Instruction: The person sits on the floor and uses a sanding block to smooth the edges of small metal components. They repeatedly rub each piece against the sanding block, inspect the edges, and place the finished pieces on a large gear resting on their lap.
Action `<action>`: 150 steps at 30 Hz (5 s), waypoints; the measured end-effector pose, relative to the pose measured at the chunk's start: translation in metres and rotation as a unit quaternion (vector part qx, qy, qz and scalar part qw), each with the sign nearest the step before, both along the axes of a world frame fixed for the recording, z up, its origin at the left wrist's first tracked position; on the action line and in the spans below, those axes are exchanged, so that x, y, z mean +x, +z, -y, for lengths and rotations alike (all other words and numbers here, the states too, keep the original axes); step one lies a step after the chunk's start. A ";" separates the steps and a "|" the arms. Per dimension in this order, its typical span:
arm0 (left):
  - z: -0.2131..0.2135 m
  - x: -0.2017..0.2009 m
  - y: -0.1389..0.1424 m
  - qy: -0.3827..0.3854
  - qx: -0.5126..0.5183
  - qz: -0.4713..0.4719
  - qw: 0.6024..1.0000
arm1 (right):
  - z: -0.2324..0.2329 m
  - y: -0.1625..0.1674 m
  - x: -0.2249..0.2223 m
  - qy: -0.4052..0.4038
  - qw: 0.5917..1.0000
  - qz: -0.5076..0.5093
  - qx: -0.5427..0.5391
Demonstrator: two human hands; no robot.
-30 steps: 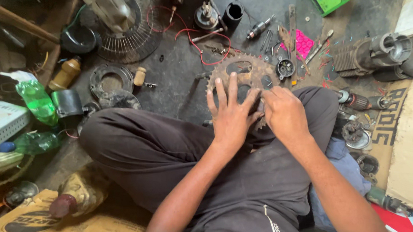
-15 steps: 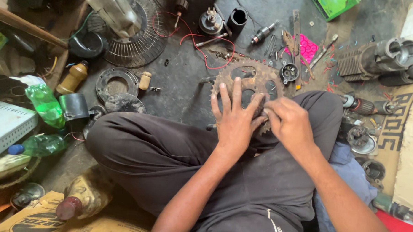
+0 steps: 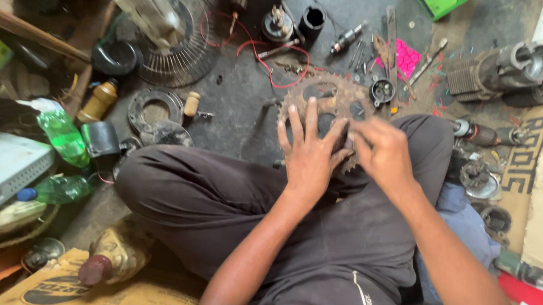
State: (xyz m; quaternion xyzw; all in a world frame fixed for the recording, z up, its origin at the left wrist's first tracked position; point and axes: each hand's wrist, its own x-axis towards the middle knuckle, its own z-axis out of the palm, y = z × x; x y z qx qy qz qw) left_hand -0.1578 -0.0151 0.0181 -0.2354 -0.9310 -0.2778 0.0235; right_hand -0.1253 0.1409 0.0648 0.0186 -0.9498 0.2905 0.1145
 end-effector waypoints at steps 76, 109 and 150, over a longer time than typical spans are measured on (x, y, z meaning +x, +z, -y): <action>-0.004 0.000 -0.003 0.000 0.016 -0.012 1.000 | 0.002 0.007 0.001 0.019 0.996 0.015 0.087; -0.006 0.000 -0.007 0.007 0.003 -0.005 1.000 | 0.002 0.005 -0.001 0.007 0.998 0.002 0.059; 0.001 -0.005 0.008 -0.004 0.010 -0.005 1.000 | 0.012 0.056 0.046 -0.049 0.843 -0.114 -0.523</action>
